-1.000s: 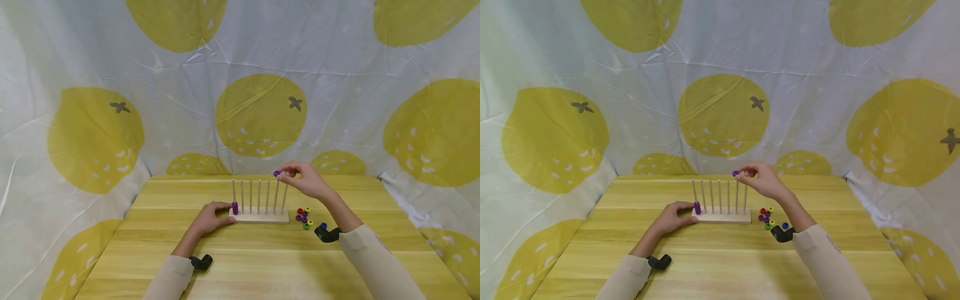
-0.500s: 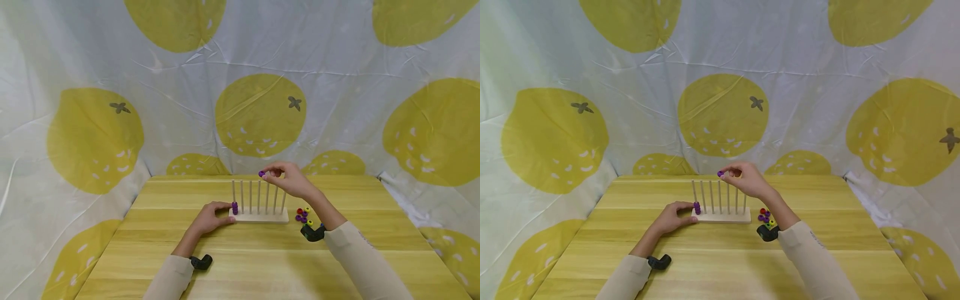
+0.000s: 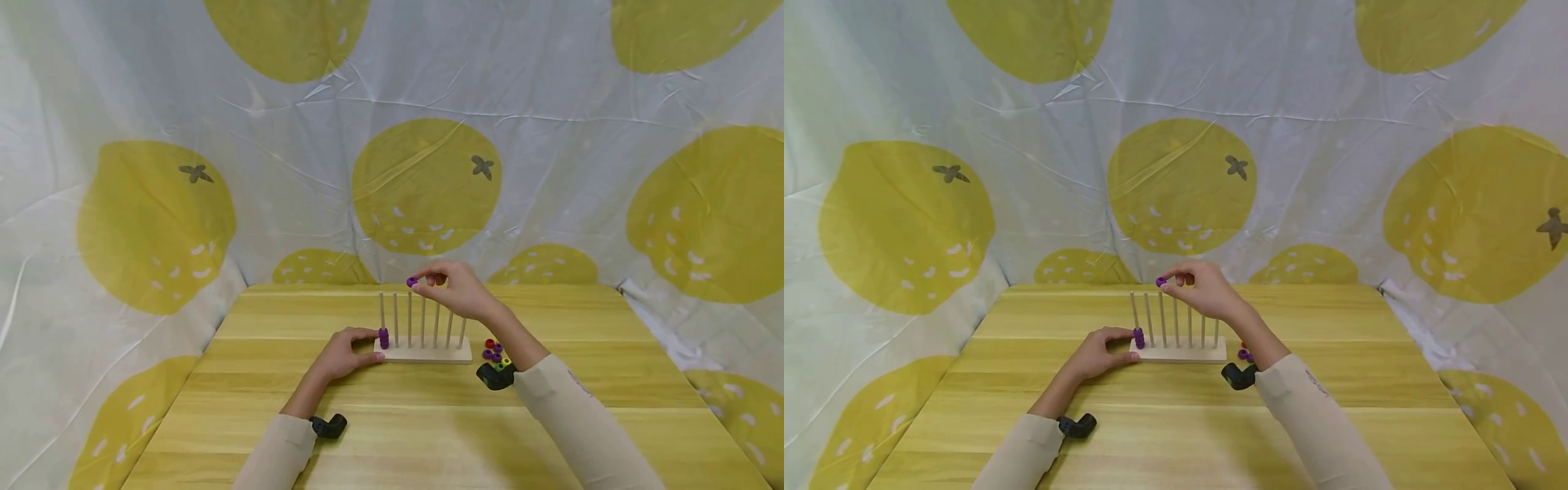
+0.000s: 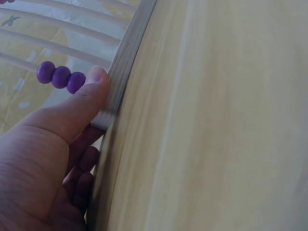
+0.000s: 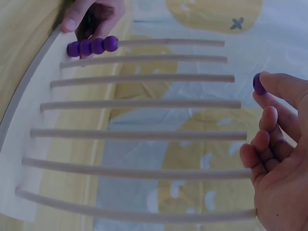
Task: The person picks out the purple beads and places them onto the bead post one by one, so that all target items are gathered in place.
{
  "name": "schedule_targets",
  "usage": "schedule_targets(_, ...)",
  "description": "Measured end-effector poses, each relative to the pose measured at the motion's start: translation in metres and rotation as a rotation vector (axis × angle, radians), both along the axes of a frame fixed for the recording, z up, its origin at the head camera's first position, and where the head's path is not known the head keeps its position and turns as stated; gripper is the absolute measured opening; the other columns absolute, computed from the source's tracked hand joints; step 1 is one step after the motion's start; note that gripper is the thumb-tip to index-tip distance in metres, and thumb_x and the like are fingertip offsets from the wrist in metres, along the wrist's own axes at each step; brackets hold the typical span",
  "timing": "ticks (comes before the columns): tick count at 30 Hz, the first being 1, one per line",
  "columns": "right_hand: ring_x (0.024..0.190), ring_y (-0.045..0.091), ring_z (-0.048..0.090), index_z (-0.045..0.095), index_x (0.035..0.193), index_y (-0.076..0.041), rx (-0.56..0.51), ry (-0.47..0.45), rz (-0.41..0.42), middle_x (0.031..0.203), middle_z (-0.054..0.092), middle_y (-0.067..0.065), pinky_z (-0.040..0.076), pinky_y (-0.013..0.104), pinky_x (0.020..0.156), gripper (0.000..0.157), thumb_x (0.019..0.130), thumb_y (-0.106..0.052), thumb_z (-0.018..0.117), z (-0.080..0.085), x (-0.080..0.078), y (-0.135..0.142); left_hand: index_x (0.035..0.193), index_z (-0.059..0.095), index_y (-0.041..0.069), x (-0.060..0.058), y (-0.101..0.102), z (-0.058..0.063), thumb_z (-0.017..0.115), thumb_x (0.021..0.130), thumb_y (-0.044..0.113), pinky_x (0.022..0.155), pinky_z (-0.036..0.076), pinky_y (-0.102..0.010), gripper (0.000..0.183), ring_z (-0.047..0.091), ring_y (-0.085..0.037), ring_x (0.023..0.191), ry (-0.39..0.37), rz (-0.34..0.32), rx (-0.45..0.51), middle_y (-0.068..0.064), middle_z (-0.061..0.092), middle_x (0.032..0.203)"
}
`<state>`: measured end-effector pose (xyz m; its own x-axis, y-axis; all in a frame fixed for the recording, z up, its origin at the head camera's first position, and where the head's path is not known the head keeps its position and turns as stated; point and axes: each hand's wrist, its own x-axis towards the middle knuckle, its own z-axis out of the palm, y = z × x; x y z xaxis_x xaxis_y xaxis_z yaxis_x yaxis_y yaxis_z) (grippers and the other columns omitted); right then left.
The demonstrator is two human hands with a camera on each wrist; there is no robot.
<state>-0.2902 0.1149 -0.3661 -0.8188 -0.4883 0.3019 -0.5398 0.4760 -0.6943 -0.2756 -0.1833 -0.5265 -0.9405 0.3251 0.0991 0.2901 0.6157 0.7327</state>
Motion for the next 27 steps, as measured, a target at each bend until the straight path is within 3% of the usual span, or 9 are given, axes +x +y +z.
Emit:
schedule_targets(16, 0.077, 0.017, 0.048, 0.080, 0.110, -0.019, -0.002, 0.044, 0.077, 0.082, 0.059, -0.002, 0.039, 0.031, 0.070, 0.018, 0.098, -0.030, 0.073, 0.003, -0.003, -0.037, 0.129, 0.073, 0.027, -0.001, 0.001, 0.000, 0.086, 0.081, 0.050, 0.115, 0.044, -0.054, 0.055, 0.058, -0.029, 0.133, 0.016, -0.008, -0.015, 0.001, 0.070, 0.135)
schedule_targets(27, 0.074, 0.017, 0.046, 0.080, 0.111, -0.019, 0.039, 0.027, 0.085, 0.081, 0.059, -0.002, 0.038, 0.029, 0.067, 0.018, 0.099, -0.028, 0.073, -0.002, -0.004, -0.048, 0.129, 0.074, 0.030, -0.001, 0.000, -0.001, 0.087, 0.080, 0.052, 0.116, 0.043, -0.053, 0.055, 0.057, -0.029, 0.135, -0.024, 0.033, -0.010, 0.002, 0.069, 0.135)
